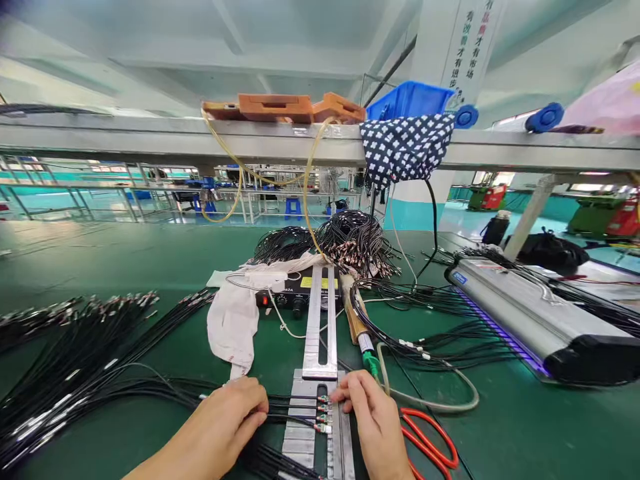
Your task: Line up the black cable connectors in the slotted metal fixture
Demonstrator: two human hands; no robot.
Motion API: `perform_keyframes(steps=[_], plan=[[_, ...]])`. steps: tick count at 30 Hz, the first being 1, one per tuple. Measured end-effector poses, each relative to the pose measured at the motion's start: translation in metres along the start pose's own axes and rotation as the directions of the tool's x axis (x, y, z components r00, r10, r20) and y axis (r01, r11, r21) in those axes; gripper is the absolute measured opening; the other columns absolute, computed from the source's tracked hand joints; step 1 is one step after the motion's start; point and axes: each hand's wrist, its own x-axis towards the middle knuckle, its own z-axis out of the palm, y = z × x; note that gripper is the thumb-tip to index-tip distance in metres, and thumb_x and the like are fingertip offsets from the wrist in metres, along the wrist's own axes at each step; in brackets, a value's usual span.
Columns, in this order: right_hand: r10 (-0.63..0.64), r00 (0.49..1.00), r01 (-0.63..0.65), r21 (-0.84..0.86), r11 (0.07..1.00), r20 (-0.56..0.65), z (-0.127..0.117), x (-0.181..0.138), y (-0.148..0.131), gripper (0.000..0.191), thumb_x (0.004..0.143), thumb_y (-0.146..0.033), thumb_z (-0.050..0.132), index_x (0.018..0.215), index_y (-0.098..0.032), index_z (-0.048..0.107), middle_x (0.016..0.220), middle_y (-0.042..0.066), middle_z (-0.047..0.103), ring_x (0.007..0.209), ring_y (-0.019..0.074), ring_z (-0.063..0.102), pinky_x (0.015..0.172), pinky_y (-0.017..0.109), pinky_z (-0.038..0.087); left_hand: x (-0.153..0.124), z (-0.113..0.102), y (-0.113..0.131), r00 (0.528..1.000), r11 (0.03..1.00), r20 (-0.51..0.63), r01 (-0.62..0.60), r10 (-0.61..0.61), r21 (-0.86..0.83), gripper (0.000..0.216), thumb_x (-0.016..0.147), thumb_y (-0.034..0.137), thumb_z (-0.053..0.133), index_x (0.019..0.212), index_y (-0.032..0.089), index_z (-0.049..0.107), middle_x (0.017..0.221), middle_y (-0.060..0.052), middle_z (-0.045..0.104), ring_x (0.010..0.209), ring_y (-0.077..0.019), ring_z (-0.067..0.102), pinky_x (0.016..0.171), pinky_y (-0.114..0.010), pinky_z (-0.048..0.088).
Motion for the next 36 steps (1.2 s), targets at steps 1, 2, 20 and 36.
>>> perform_keyframes(steps=[1,2,20,36], plan=[[-0.006,1.000,0.006,-0.009,1.000,0.001,0.000,-0.001,0.000,0.040,0.099,-0.053,0.044,0.087,-0.021,0.064,0.081,0.005,0.071,0.076,0.0196,0.062,0.069,0.025,0.049,0.000,-0.001,0.001,1.000,1.000,0.004,-0.005,0.005,0.010,0.018,0.089,0.006,0.049,0.084,0.018,0.062,0.090,-0.004,0.064,0.087,-0.0225,0.060,0.075,-0.033,0.045],[-0.014,1.000,0.014,-0.022,1.000,0.001,-0.001,-0.002,0.001,0.040,0.099,-0.053,0.043,0.087,-0.021,0.064,0.082,0.005,0.071,0.076,0.0197,0.062,0.069,0.026,0.049,-0.001,-0.002,0.002,1.000,1.000,0.008,-0.011,0.011,0.023,0.019,0.090,0.006,0.047,0.085,0.017,0.062,0.092,-0.004,0.064,0.088,-0.0233,0.060,0.076,-0.034,0.046],[-0.189,0.978,0.205,-0.240,0.949,0.090,-0.001,-0.010,-0.007,0.034,0.104,-0.039,0.038,0.086,-0.025,0.064,0.082,-0.001,0.067,0.076,0.0147,0.062,0.070,0.020,0.045,-0.005,-0.007,0.015,0.992,0.987,0.058,-0.121,0.115,0.107,0.022,0.090,0.002,0.041,0.089,0.014,0.059,0.097,-0.010,0.061,0.092,-0.0267,0.057,0.084,-0.042,0.050],[-0.350,0.899,0.419,-0.282,0.863,0.264,0.001,-0.019,-0.015,0.028,0.104,-0.029,0.038,0.096,-0.028,0.065,0.086,-0.002,0.069,0.080,0.0145,0.067,0.074,0.021,0.051,-0.011,-0.017,0.015,0.985,0.981,0.149,-0.057,0.085,-0.183,0.032,0.087,-0.004,0.048,0.100,0.016,0.069,0.103,-0.006,0.064,0.101,-0.0205,0.057,0.091,-0.030,0.045]])
